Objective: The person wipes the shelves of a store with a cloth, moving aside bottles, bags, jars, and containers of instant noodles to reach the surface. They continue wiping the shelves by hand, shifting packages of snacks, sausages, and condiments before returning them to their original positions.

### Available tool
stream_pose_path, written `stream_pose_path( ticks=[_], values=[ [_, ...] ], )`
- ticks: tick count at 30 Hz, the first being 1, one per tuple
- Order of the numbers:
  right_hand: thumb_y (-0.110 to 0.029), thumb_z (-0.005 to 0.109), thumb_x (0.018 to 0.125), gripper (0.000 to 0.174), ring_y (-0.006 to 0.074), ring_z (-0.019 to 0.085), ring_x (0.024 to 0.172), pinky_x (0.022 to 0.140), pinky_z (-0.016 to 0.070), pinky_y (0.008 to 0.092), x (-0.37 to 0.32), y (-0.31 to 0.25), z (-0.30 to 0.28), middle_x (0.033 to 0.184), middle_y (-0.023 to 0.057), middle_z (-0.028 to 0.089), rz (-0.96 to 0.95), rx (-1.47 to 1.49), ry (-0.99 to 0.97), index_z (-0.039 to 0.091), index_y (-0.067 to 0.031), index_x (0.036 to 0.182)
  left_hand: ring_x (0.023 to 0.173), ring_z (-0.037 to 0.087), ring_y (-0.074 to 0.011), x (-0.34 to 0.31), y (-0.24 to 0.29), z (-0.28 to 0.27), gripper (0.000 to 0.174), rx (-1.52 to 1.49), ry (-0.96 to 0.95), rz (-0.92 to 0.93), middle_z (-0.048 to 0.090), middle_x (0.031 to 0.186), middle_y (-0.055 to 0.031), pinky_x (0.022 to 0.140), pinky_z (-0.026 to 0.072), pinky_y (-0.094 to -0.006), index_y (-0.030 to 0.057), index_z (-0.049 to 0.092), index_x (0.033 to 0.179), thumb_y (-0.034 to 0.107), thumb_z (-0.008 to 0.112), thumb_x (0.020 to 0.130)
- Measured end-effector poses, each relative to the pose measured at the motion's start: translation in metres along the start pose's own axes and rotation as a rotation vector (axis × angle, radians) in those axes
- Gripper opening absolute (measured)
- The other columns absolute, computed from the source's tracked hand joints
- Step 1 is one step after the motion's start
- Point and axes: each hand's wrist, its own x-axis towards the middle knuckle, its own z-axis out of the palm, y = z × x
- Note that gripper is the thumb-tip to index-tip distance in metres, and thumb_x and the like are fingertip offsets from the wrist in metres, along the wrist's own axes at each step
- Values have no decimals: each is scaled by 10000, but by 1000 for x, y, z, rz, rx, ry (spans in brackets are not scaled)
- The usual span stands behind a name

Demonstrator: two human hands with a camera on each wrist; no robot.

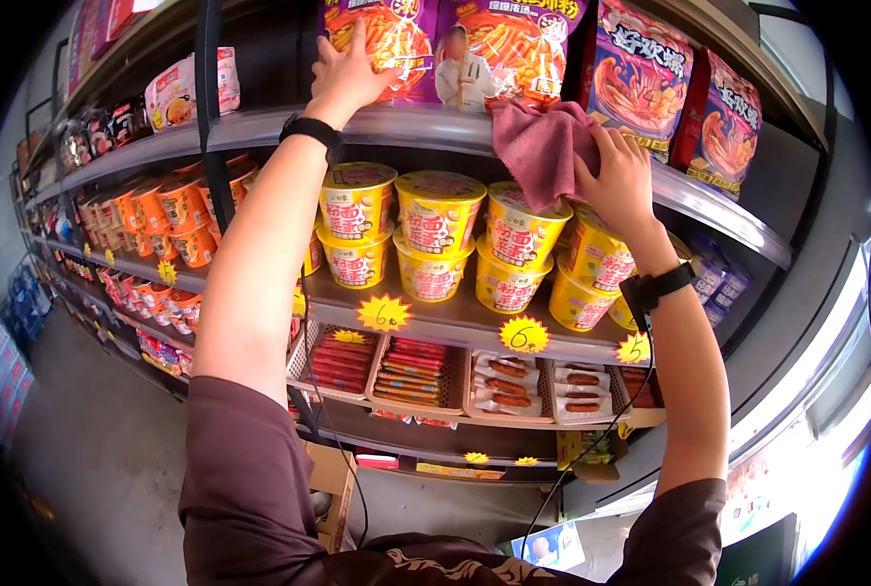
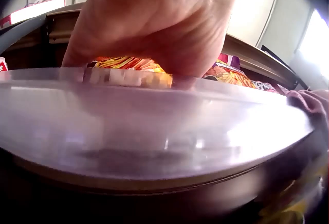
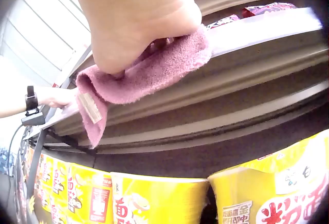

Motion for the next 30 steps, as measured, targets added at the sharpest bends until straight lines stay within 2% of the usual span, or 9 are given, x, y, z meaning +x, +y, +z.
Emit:
stream_pose_path(
  ticks=[2,14,20,21,22,25,26,28,30],
  values=[
    [-343,658,820,439,330,608,949,862,452,433,0,-1,-1,998,123,648,-10,11,16,609,-56,1148,1189,488,-572,3,-8,11,1042,-34,96,11,105,1518,-367,934,489,-524,297,108,1546,600,713,753],
    [-351,684,801,450,333,610,934,854,460,433,2,-6,-1,991,115,643,11,24,9,610,-65,1141,1185,506,-549,0,-5,-2,1040,-80,20,-86,125,1502,-388,957,482,-512,245,93,1545,534,721,768],
    [-384,664,820,475,334,599,974,872,447,439,10,-22,10,1028,122,629,-22,-11,-10,595,-67,1166,1207,461,-574,-4,-9,-4,1018,-66,94,-101,124,1495,-396,945,478,-531,186,136,1532,518,729,775],
    [-340,661,826,493,337,577,1004,898,434,448,11,-25,12,1034,138,610,-15,38,-14,551,-86,1233,1236,440,-525,-12,-2,-7,907,-53,186,-96,237,1468,-353,972,445,-528,138,247,1498,466,723,798],
    [-340,661,826,493,337,577,1004,898,434,448,12,-28,13,1034,138,610,-18,43,-11,551,-86,1233,1236,440,-525,-13,0,-6,907,-49,190,-98,237,1468,-353,972,445,-528,138,247,1498,466,723,798],
    [-360,661,825,566,343,566,987,887,426,451,13,-39,16,1050,130,588,-52,-33,-38,503,-135,1320,1181,490,-397,-20,21,-11,488,-235,677,445,492,1280,-213,998,389,-492,60,523,1263,284,677,857],
    [-360,661,825,566,343,566,987,887,426,451,15,-41,19,1050,130,588,-49,-33,-39,503,-135,1320,1150,526,-357,-27,38,-17,424,-363,680,616,557,1213,-173,973,421,-449,57,564,1208,261,676,854],
    [-425,663,817,543,319,569,988,859,428,473,17,-50,22,1048,113,595,-48,-76,2,533,-168,1277,1103,565,-329,-61,74,-35,334,-543,313,815,589,1148,-144,944,459,-402,67,578,1160,216,667,875],
    [-471,692,785,568,314,590,961,854,432,460,19,-54,25,1023,111,619,-35,-24,63,541,-152,1230,1049,591,-333,-87,97,-38,321,-417,280,851,609,1101,-125,898,485,-392,64,598,1128,230,676,864]
  ],
)
